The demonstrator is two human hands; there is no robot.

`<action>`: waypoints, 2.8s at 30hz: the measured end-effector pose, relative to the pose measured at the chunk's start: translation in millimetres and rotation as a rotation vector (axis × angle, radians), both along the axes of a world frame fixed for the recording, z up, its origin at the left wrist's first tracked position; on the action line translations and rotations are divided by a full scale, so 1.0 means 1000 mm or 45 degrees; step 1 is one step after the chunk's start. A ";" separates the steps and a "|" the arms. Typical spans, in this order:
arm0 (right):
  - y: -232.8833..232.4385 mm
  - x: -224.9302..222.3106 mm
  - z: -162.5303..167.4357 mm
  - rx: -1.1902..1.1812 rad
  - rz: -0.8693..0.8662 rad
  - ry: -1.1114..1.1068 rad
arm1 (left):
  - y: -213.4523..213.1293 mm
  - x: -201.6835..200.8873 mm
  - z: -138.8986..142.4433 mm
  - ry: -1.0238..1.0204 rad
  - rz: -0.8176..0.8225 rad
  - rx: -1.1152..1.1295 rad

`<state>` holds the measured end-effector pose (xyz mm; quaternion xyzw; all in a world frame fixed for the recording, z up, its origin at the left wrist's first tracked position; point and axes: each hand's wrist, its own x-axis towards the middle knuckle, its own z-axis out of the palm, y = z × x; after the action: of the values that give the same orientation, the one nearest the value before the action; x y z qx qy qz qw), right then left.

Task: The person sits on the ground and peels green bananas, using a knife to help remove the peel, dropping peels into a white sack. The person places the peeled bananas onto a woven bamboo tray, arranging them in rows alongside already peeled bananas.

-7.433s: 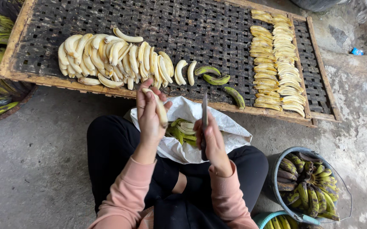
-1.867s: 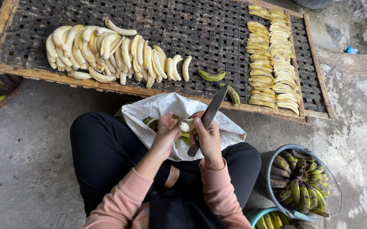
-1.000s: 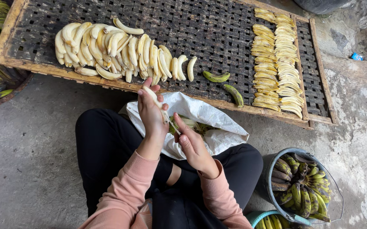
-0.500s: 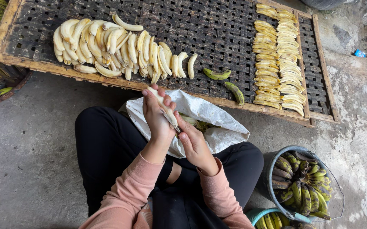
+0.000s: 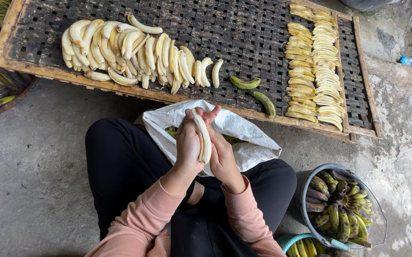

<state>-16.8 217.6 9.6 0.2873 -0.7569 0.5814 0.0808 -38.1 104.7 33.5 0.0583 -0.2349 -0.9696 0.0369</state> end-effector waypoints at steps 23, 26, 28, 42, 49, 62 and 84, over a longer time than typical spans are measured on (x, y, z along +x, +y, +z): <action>0.136 -0.034 -0.006 0.683 -1.302 -0.061 | 0.040 -0.269 -0.119 -0.043 0.219 -2.915; 0.149 -0.035 -0.011 0.584 -1.271 0.058 | 0.088 -0.284 -0.137 0.709 0.068 -2.969; 0.152 -0.035 -0.013 0.490 -1.250 0.000 | 0.110 -0.286 -0.156 0.737 -0.323 -3.097; 0.106 -0.037 -0.014 0.074 -0.695 -0.028 | 0.035 -0.202 -0.101 -0.026 -0.891 -0.035; 0.072 -0.022 0.006 0.231 -0.341 0.178 | -0.002 -0.058 -0.069 -0.324 -0.804 0.194; 0.045 -0.001 0.045 0.335 0.047 0.197 | -0.039 -0.005 -0.054 -0.124 -0.719 -0.018; 0.043 -0.013 0.017 -0.532 0.103 -0.893 | -0.095 0.011 -0.060 -0.298 -0.328 -0.566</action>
<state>-30.1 260.6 26.4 0.0787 -0.5923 0.7880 -0.1486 -27.5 9.5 -26.3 0.1301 -0.4499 -0.8776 -0.1020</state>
